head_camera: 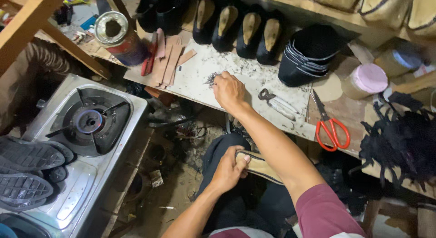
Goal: The person sits at a cluttered shoemaking bench and works a shoe upper over a wooden last, pressing and folding the material at the edges. They use scissors to trim excess material, hammer the sole area, and place the lasted shoe on a shelf with other lasts.
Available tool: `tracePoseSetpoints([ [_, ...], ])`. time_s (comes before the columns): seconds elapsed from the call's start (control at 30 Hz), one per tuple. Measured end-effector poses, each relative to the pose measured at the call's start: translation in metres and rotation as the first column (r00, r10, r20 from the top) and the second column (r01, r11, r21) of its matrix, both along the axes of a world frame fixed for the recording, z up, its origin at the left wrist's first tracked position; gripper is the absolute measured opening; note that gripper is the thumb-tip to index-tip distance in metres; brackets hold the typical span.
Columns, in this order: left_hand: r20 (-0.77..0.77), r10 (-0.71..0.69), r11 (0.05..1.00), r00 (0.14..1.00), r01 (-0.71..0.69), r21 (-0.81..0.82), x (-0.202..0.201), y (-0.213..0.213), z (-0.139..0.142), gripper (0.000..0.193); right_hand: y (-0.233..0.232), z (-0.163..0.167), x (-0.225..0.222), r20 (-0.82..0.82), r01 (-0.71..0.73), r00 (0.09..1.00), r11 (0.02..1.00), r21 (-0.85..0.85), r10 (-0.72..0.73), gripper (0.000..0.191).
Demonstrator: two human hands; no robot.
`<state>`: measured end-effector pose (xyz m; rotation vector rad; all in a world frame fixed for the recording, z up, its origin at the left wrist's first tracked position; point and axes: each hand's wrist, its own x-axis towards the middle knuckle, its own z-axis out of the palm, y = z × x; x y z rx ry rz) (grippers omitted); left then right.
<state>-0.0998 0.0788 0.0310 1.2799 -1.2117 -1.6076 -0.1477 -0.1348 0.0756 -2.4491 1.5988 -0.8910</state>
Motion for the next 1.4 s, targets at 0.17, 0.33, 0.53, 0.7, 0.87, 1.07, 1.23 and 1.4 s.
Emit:
tracePoseSetpoints([
  [0.17, 0.024, 0.025, 1.0, 0.999, -0.025, -0.017, 0.005, -0.005, 0.007, 0.044, -0.011, -0.004, 0.002, 0.034, 0.003, 0.999, 0.99, 0.144, -0.008, 0.012],
  [0.33, -0.011, 0.027, 0.999, 1.0, -0.028, -0.04, 0.009, -0.015, 0.002, 0.041, -0.021, -0.002, -0.002, 0.176, -0.129, 0.978, 0.989, 0.066, 0.116, 0.011],
  [0.53, 0.06, 0.038, 0.985, 0.997, -0.028, -0.173, 0.018, -0.023, -0.01, 0.041, -0.033, 0.01, -0.006, 0.149, -0.143, 0.978, 0.989, -0.031, 0.146, 0.014],
  [0.7, -0.039, 0.035, 0.988, 0.999, -0.04, -0.15, 0.024, -0.024, -0.009, 0.041, -0.021, 0.013, -0.03, 0.353, -0.046, 0.933, 0.95, 0.31, -0.07, 0.02],
  [0.87, -0.052, 0.037, 0.99, 0.998, -0.044, -0.131, 0.024, -0.025, -0.002, 0.044, 0.013, -0.001, -0.08, 0.378, -0.09, 0.921, 0.893, 0.44, -0.094, 0.018],
  [1.07, -0.004, 0.035, 0.992, 0.999, -0.035, -0.12, 0.022, -0.023, 0.007, 0.043, 0.076, -0.025, -0.139, 0.465, -0.121, 0.871, 0.85, 0.512, -0.156, 0.021],
  [1.23, 0.001, 0.042, 0.996, 0.999, -0.042, -0.076, 0.018, -0.022, 0.007, 0.043, 0.12, -0.027, -0.152, 0.438, -0.099, 0.876, 0.814, 0.572, -0.202, 0.024],
  [1.4, -0.051, 0.079, 0.994, 0.996, -0.082, -0.075, 0.014, -0.02, -0.008, 0.043, 0.15, -0.011, -0.135, 0.361, -0.106, 0.922, 0.807, 0.58, -0.138, 0.024],
])
